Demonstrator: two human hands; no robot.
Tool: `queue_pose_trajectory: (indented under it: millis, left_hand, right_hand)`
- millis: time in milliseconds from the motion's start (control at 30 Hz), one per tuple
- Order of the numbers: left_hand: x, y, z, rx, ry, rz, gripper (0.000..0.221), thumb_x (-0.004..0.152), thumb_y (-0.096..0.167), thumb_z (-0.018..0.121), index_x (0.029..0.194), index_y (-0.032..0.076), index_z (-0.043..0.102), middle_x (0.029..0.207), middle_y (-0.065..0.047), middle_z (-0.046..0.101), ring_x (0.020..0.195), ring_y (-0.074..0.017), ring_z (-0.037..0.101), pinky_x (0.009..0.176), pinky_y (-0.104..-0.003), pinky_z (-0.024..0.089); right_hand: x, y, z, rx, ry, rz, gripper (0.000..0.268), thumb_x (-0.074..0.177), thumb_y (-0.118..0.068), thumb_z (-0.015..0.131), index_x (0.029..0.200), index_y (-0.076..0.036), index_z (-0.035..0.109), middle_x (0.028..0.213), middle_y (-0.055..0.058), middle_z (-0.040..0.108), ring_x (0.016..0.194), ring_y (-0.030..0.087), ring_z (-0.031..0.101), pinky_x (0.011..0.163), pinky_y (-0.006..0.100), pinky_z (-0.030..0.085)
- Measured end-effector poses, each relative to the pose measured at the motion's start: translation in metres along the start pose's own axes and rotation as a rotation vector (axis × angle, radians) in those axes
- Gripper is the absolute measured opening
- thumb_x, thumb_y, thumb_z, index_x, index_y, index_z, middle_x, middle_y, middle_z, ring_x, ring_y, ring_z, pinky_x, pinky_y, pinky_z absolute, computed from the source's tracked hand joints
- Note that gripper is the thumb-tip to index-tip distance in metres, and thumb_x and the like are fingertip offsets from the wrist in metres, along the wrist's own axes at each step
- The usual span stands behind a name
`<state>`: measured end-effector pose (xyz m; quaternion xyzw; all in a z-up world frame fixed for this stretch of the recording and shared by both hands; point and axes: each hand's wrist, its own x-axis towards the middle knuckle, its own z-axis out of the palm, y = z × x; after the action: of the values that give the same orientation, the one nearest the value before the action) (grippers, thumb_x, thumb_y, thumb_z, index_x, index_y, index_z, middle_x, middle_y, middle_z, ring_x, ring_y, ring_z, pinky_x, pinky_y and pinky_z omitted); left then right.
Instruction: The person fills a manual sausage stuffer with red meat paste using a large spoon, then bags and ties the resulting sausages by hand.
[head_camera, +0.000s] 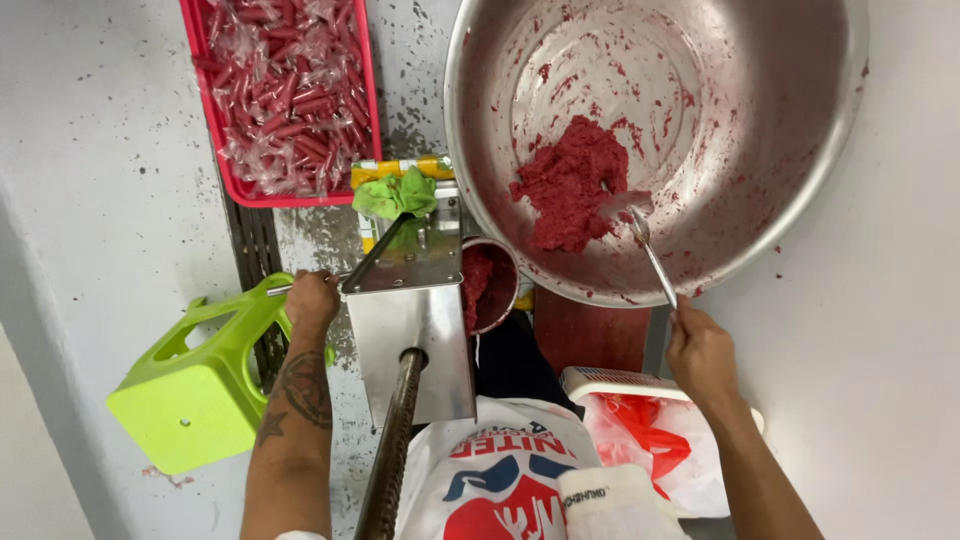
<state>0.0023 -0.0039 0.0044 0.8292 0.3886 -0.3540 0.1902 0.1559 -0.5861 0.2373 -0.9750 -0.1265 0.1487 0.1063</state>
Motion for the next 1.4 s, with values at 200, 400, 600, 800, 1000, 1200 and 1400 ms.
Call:
queue_pose_trajectory:
  millis: [200,400,600,800,1000,1200,1400]
  left_hand:
    - [-0.003,-0.003,-0.001,-0.012,-0.013,0.016,0.033,0.103,0.039,0.062,0.126,0.019,0.076,0.121,-0.020,0.063,0.109,-0.0540,0.068,0.097,-0.058,0.055]
    - [-0.017,0.002,-0.007,0.001,0.017,0.039,0.035,0.105,0.039,0.059,0.126,0.017,0.076,0.121,-0.020,0.063,0.108,-0.0543,0.068,0.096,-0.059,0.055]
    - [0.019,-0.009,0.009,0.055,0.022,0.041,0.039,0.108,0.031,0.046,0.117,0.013,0.079,0.113,-0.027,0.068,0.105,-0.0546,0.069,0.091,-0.058,0.057]
    - [-0.012,0.006,-0.008,0.062,0.030,0.071,0.033,0.106,0.036,0.054,0.120,0.018,0.078,0.114,-0.024,0.064,0.104,-0.0555,0.069,0.092,-0.059,0.057]
    - [0.010,-0.011,0.008,0.076,0.010,0.027,0.033,0.105,0.038,0.055,0.123,0.023,0.078,0.117,-0.019,0.065,0.105,-0.0529,0.070,0.093,-0.056,0.057]
    - [-0.016,0.005,-0.011,0.055,0.015,0.037,0.030,0.107,0.032,0.055,0.127,0.022,0.076,0.120,-0.020,0.064,0.108,-0.0513,0.069,0.096,-0.056,0.057]
    - [-0.012,0.002,-0.011,0.047,0.000,0.017,0.031,0.107,0.032,0.054,0.126,0.021,0.077,0.121,-0.020,0.065,0.110,-0.0522,0.069,0.097,-0.056,0.056]
  right_hand:
    - [-0.013,-0.008,0.028,-0.020,-0.364,0.003,0.032,0.097,-0.019,0.054,0.118,-0.010,0.076,0.087,0.014,0.077,0.083,0.035,0.076,0.070,0.042,0.061]
    - [-0.001,0.009,0.012,0.073,-0.349,0.079,0.031,0.091,-0.017,0.062,0.117,-0.010,0.078,0.090,0.017,0.078,0.088,0.036,0.075,0.073,0.044,0.059]
    - [-0.024,0.027,0.054,0.026,-0.291,-0.041,0.033,0.095,-0.022,0.060,0.121,-0.008,0.074,0.088,0.020,0.075,0.087,0.042,0.071,0.075,0.054,0.056]
    - [-0.022,0.030,0.042,0.123,-0.399,0.056,0.033,0.091,-0.018,0.059,0.118,-0.009,0.077,0.095,0.022,0.077,0.094,0.045,0.071,0.078,0.057,0.054]
    - [-0.017,0.029,0.026,0.094,-0.091,-0.079,0.021,0.094,-0.005,0.059,0.106,-0.003,0.077,0.085,0.018,0.076,0.085,0.040,0.073,0.069,0.047,0.056]
    - [-0.034,-0.005,0.029,0.077,-0.371,0.093,0.026,0.094,-0.020,0.059,0.110,-0.010,0.078,0.094,0.015,0.079,0.091,0.037,0.074,0.074,0.046,0.060]
    - [-0.034,-0.007,0.027,0.068,-0.412,0.139,0.028,0.093,-0.019,0.062,0.114,-0.010,0.078,0.099,0.015,0.079,0.096,0.035,0.075,0.077,0.042,0.061]
